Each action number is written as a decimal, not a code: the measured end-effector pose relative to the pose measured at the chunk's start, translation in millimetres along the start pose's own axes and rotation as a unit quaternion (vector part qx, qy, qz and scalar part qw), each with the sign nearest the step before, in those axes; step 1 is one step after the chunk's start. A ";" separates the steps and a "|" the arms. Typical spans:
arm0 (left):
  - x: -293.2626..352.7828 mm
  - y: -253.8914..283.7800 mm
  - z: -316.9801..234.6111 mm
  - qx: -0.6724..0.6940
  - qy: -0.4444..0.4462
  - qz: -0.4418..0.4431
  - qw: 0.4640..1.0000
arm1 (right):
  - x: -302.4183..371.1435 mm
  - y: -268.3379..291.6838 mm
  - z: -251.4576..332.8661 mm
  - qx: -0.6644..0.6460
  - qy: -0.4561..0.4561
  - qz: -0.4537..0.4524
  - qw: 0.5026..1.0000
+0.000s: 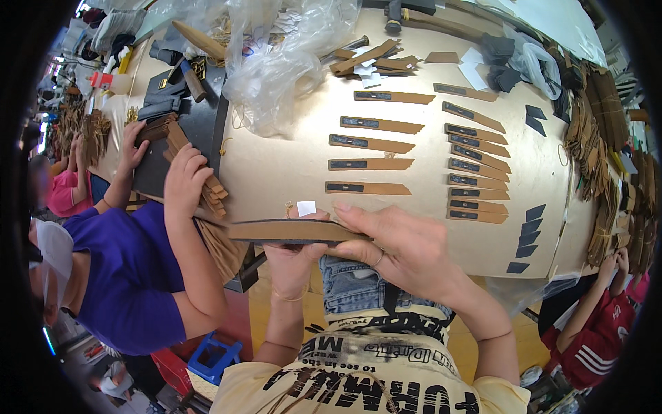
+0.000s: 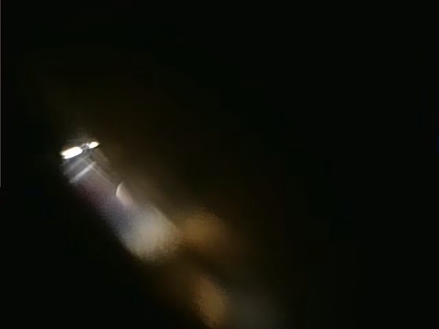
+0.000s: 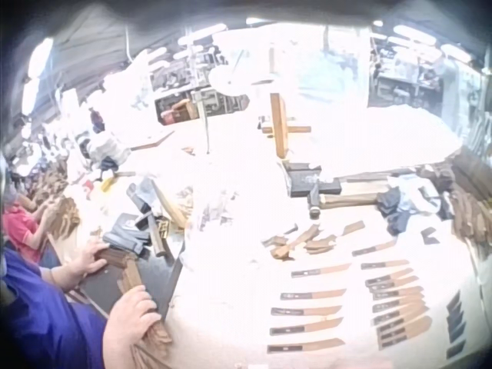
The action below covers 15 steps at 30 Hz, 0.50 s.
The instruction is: The person repeatedly picks small black and tan leather pieces from a table, aligns them, and presses them together to form paired units. The person handles the pieces one at a time, occasionally repositioning them on the table, and continues the same assembly pattern throughout the clip.
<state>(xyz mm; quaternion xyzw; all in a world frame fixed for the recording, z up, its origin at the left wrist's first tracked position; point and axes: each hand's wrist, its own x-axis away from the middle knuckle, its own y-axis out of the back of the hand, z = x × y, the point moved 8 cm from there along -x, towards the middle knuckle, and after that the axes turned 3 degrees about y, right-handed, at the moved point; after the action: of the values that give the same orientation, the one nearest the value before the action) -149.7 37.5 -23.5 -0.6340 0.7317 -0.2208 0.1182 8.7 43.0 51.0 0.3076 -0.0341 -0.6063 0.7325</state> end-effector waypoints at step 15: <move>-5.2 -1.3 -1.8 0.024 -0.096 -0.016 0.995 | -0.6 -4.5 3.6 -0.013 0.005 -0.022 1.000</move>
<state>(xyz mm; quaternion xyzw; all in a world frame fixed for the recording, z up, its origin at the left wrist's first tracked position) -148.5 42.8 -21.8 -0.6607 0.7012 -0.1784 0.1999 3.1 41.7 51.9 0.3015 -0.0159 -0.6213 0.7231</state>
